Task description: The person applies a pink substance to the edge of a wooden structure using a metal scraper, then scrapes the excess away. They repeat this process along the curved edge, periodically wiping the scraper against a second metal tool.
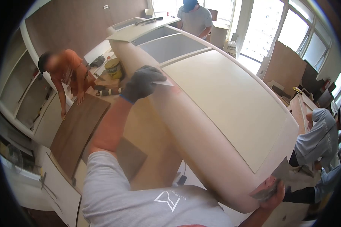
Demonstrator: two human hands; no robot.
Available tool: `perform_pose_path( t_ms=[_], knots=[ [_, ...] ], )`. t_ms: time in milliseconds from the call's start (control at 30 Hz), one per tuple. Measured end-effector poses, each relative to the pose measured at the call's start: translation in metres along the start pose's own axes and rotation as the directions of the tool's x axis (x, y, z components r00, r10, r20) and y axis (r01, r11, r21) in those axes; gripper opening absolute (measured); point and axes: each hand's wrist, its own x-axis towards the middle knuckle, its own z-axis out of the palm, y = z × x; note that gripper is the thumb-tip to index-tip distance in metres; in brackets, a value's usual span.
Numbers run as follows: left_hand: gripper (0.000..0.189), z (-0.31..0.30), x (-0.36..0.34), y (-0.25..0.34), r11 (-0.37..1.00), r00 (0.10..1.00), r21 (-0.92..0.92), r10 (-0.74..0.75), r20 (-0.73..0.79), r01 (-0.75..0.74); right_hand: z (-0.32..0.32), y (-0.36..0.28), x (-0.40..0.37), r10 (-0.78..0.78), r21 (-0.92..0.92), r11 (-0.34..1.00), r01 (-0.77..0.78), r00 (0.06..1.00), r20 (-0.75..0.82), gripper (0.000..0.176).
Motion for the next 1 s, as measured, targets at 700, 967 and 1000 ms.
perform_pose_path(
  t_ms=[700,967,1000],
  knots=[
    [0.029,0.013,-0.035,0.04,0.999,0.998,-0.028,0.042,0.04,-0.041,-0.011,0.005,-0.003,-0.046,0.077,0.996,0.047,0.999,-0.018,0.033],
    [0.026,0.023,-0.02,0.062,0.998,0.997,-0.018,0.067,-0.034,-0.068,-0.001,0.005,0.002,-0.094,-0.019,0.995,0.095,0.995,0.046,0.033],
    [0.027,0.028,-0.018,0.06,0.997,0.997,-0.024,0.075,-0.03,-0.076,0.0,0.005,0.002,-0.09,0.014,0.996,0.09,0.995,0.049,0.034]
  ],
)
